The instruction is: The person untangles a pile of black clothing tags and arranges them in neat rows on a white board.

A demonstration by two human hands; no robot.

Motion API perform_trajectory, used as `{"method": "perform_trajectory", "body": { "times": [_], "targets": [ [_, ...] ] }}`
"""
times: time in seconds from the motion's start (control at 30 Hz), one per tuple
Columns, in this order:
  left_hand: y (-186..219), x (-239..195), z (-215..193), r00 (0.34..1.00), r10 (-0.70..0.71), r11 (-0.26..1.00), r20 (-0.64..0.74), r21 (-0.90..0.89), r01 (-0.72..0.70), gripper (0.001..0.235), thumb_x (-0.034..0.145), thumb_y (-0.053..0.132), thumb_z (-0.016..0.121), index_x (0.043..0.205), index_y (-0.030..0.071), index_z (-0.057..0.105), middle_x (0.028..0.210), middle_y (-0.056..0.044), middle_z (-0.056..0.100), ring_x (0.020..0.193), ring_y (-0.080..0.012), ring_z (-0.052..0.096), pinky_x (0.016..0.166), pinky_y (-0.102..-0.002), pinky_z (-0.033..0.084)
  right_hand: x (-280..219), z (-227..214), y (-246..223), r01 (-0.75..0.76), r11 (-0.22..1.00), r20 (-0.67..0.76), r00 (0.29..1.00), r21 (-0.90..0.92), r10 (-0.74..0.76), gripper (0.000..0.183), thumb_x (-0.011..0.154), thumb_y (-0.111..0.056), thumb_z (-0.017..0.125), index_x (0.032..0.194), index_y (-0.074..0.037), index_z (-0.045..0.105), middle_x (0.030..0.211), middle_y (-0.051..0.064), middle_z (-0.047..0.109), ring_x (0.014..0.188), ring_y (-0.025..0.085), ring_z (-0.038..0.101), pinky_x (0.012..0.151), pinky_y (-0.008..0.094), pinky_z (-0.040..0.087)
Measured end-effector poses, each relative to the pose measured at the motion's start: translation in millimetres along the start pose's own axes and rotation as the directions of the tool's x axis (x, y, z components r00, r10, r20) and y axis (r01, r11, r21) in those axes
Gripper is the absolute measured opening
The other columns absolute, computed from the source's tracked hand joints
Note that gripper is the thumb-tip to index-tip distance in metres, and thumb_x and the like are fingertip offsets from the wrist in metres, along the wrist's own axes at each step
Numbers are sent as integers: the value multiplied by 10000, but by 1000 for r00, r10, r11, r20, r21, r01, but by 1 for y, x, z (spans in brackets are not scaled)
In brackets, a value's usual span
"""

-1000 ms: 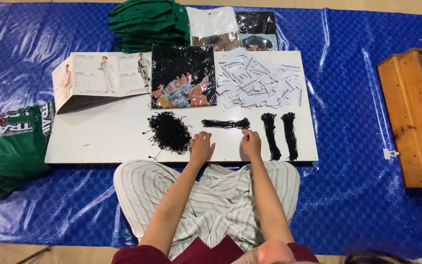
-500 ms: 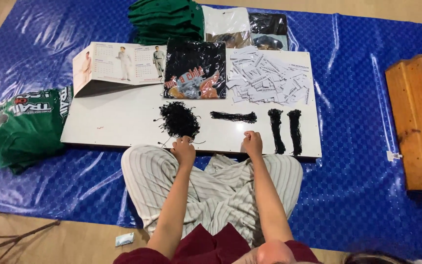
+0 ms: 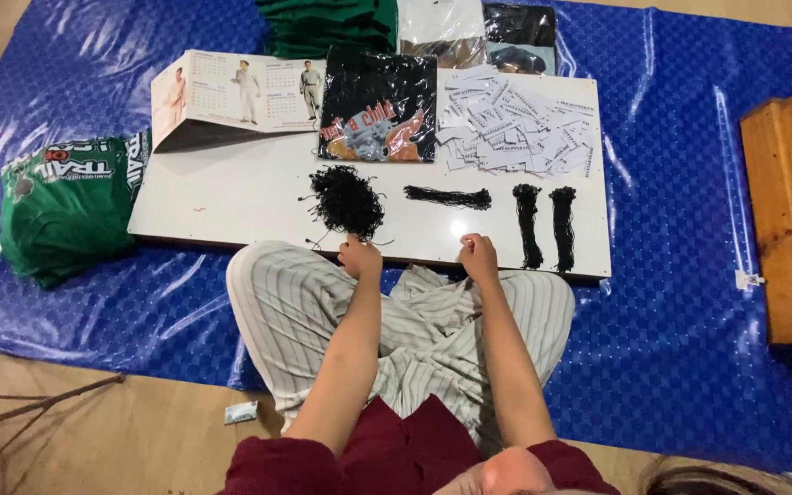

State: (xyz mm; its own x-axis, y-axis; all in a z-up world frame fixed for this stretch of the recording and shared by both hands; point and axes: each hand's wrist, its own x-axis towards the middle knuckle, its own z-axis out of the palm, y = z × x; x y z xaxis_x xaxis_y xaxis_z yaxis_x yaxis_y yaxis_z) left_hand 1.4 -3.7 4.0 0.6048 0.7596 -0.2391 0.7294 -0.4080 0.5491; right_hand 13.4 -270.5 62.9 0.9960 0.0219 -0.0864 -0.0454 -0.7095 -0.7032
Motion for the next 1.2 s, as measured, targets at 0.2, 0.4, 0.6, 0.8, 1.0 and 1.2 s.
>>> {"method": "perform_trajectory", "body": {
  "times": [0.2, 0.4, 0.6, 0.8, 1.0, 1.2],
  "targets": [
    [7, -3, 0, 993, -110, 994, -33, -15, 110, 103, 956, 221, 662, 1046, 272, 662, 1054, -12, 636, 1101, -301, 582, 921, -548, 415, -10, -6, 4, -15, 1000, 43, 999, 9, 15, 313, 889, -142, 585, 1191, -119, 662, 1028, 132, 589, 1035, 342, 659, 949, 455, 528],
    [-1, -1, -5, 999, 13, 997, -42, 80, -10, 142, 1002, 207, 574, 1005, 292, 687, 1022, -5, 674, 1161, -288, 549, 970, -503, 355, -4, -6, 7, -56, 998, 91, 994, -15, 57, 303, 922, -176, 597, 1215, -160, 672, 1059, 117, 623, 1056, 296, 671, 951, 433, 538],
    [-16, -4, -42, 953, 302, 944, -20, 148, -295, 119, 984, 236, 655, 1025, 227, 766, 926, -45, 734, 985, -292, 625, 895, -451, 407, 20, -20, 20, -80, 994, 261, 960, -76, 97, 336, 952, -268, 620, 1275, -191, 668, 1105, 163, 699, 1120, 372, 663, 958, 484, 536],
    [-22, 10, -45, 961, 268, 951, 74, 141, -276, 94, 967, 275, 662, 1004, 223, 731, 953, -56, 720, 1002, -316, 636, 887, -471, 453, 32, -62, -40, -77, 989, 383, 916, -124, 120, 416, 908, -226, 614, 1305, -113, 671, 1157, 235, 705, 1159, 425, 645, 982, 525, 518],
    [-27, 68, -16, 953, 206, 886, 223, 370, -278, 79, 891, 298, 712, 877, 224, 735, 948, -77, 745, 1018, -342, 677, 896, -528, 413, 62, -68, -28, -84, 991, 389, 914, -107, 120, 353, 935, -263, 635, 1277, -189, 687, 1192, 167, 703, 1098, 326, 682, 859, 415, 593],
    [11, 30, -61, 971, 161, 944, 176, 259, -204, 122, 952, 193, 610, 912, 154, 719, 945, -100, 748, 1018, -360, 689, 945, -520, 372, 42, -56, -38, 53, 997, 306, 950, 49, -66, 289, 948, -214, 671, 1230, -169, 715, 1098, 172, 731, 1008, 330, 709, 900, 451, 566]
  ]
}}
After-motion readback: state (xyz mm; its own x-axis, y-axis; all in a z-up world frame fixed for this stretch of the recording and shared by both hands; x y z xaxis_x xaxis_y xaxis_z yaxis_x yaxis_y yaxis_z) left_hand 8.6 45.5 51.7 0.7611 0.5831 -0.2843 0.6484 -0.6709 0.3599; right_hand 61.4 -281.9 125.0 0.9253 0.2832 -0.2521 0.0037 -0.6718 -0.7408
